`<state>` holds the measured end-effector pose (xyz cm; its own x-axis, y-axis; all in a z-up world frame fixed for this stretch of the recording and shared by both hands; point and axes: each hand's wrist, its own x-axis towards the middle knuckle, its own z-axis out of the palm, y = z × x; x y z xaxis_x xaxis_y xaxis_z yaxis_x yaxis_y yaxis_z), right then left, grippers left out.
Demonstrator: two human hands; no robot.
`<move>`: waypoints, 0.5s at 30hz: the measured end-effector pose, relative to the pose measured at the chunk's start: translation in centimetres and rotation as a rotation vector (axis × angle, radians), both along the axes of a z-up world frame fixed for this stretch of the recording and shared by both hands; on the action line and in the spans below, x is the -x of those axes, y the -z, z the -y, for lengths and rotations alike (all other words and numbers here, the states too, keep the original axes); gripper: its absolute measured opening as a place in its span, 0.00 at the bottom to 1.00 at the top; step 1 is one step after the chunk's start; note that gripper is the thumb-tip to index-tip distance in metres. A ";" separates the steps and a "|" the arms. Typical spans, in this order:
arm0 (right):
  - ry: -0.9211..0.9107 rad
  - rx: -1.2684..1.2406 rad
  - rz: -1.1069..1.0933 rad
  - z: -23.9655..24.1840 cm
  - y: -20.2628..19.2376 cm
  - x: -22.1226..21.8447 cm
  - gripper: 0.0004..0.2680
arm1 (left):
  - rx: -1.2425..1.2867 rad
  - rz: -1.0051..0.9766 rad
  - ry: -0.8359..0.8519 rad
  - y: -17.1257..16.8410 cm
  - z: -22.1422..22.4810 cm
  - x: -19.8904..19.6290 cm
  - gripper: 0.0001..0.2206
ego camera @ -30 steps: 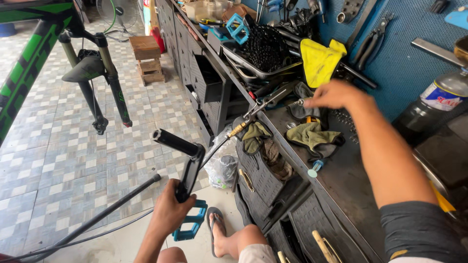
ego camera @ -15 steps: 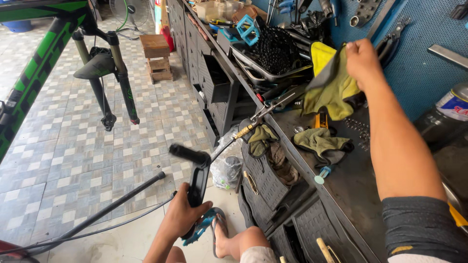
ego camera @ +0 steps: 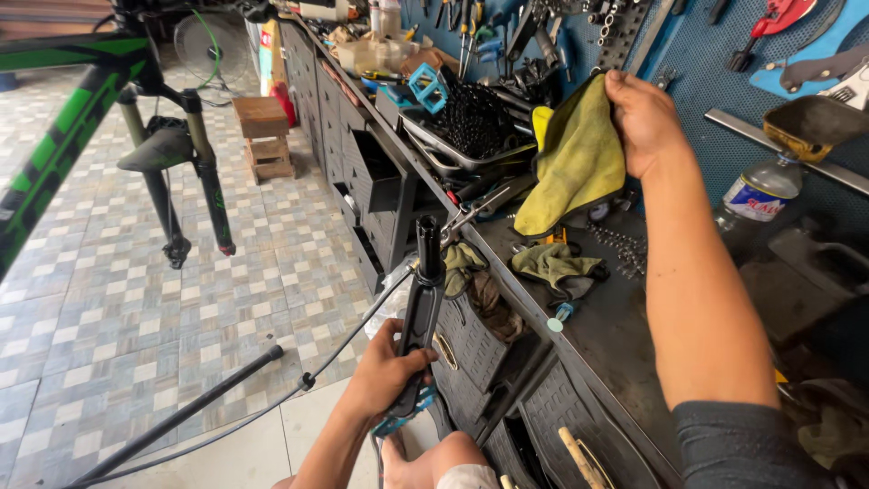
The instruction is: The person cleans and greases a bicycle frame, applies lubricant to a small component from a syringe, and then wipes and prepares a black handlebar component with a cloth.
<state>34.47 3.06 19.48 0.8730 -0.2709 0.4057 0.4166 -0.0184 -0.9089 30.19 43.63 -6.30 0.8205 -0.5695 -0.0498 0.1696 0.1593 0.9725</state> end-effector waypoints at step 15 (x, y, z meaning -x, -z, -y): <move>-0.584 -0.631 0.413 -16.8 18.4 3.3 0.17 | 0.475 -0.240 -0.321 0.8 -6.1 7.2 0.23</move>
